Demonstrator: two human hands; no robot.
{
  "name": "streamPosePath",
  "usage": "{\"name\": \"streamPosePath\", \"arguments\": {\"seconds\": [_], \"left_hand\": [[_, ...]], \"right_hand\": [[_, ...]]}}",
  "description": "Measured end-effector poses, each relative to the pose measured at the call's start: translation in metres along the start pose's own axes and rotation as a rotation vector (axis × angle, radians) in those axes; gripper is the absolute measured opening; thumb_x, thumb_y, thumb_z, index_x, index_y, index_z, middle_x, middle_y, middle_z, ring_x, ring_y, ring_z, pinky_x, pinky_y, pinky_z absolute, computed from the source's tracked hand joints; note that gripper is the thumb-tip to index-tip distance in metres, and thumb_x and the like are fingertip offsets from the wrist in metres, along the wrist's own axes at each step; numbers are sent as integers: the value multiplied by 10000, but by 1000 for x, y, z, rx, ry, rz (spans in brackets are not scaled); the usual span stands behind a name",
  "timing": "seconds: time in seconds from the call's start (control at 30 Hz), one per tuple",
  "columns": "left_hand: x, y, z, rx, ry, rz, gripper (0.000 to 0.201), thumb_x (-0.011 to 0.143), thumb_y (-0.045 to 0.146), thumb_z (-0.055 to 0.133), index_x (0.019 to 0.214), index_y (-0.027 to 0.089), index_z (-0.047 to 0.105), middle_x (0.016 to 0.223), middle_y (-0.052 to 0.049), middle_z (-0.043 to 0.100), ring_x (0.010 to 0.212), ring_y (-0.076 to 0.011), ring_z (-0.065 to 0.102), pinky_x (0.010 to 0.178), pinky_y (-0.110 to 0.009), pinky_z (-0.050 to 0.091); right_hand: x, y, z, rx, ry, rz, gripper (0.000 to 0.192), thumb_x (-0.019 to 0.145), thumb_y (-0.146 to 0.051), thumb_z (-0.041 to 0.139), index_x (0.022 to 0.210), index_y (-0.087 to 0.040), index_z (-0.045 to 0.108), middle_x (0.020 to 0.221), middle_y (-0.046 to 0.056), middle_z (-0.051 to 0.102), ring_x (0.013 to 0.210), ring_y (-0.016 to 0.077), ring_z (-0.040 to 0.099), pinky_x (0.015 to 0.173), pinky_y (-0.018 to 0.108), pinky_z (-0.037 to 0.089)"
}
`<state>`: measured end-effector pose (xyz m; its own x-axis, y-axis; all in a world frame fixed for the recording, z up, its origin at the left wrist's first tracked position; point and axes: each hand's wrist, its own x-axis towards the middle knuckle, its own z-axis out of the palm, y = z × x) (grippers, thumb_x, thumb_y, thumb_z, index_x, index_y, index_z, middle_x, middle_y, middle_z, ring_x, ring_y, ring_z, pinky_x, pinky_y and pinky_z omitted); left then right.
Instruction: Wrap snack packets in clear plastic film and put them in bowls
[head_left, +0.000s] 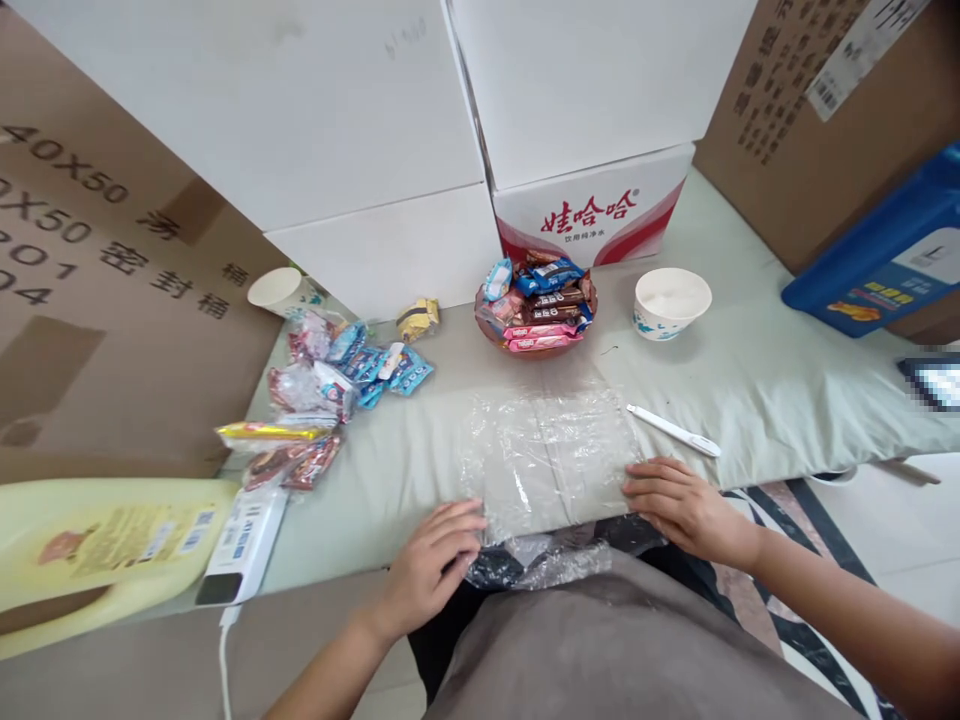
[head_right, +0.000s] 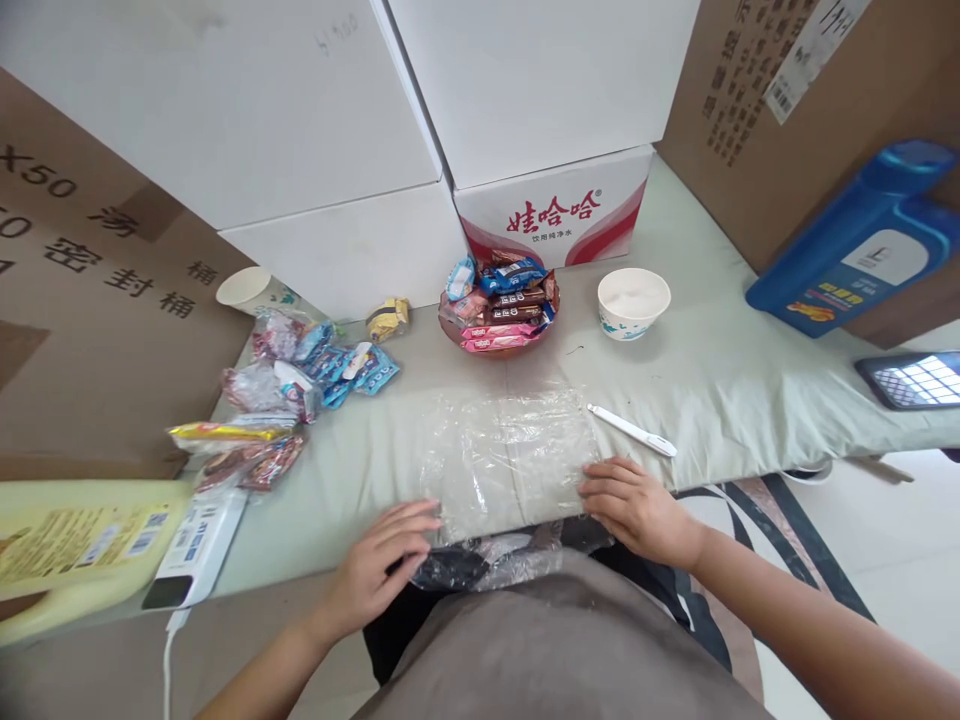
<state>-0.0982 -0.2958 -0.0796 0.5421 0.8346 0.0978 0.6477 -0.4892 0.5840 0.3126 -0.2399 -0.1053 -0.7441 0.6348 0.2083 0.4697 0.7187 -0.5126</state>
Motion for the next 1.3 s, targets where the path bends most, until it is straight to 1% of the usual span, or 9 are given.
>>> {"name": "streamPosePath", "arguments": {"seconds": [0.13,0.27,0.53,0.73,0.83,0.93,1.07,1.17,1.3], "left_hand": [[26,-3,-8,-212,190,-332,122,905,277,514,877,220,617,804,-15,713,747,-164,696,700,-281,563],[70,-24,-3,-104,427,-534,179,867,358,527,916,213,621,718,-2,681,636,-157,657,629,-268,524],[113,-45,15,309,428,-688,251,832,316,609,1066,226,597,748,-35,678,686,-218,657,654,-304,489],[111,-17,8,443,617,-335,223,892,324,529,1017,169,629,927,-128,645,928,-272,618,836,-402,485],[119,-9,18,389,291,-37,263,926,338,488,1103,217,642,1099,-110,655,1090,-255,589,974,-425,441],[118,-16,28,407,-4,-22,523,909,477,512,1381,254,477,1468,-115,444,1395,-311,340,1127,-543,266],[89,-32,22,464,36,-118,765,843,578,574,1472,207,347,1573,-177,236,1467,-394,115,1131,-628,187],[64,-33,10,421,71,-34,695,806,496,652,1401,199,449,1507,-172,367,1440,-377,231,1127,-573,287],[47,-33,2,323,95,47,240,840,210,568,1064,201,654,1210,-111,638,1251,-279,528,1050,-461,452]], "right_hand": [[21,-2,-4,193,166,309,242,974,-308,408,997,-220,632,951,57,717,867,182,682,748,299,552],[52,8,7,-91,299,611,311,939,-325,396,1115,-174,604,865,75,728,739,229,689,660,334,533],[72,23,16,-448,304,666,433,956,-319,350,1297,-91,489,832,123,725,709,277,678,629,359,478],[80,5,1,-414,471,386,374,965,-349,422,1241,-135,553,994,149,678,957,297,614,866,440,463],[99,1,12,-315,214,109,375,979,-355,414,1279,-182,558,1167,120,655,1127,263,564,987,428,421],[108,11,23,-351,10,112,572,930,-499,492,1392,-164,470,1440,141,478,1357,316,380,1095,508,314],[85,23,15,-406,13,215,733,884,-602,513,1435,-128,417,1528,181,336,1442,358,203,1133,571,222],[58,22,5,-336,17,89,688,881,-598,526,1387,-135,479,1495,171,396,1430,332,249,1134,540,267],[35,21,2,-249,76,80,344,935,-406,526,1193,-203,628,1288,122,596,1267,279,487,1042,483,415]]}}
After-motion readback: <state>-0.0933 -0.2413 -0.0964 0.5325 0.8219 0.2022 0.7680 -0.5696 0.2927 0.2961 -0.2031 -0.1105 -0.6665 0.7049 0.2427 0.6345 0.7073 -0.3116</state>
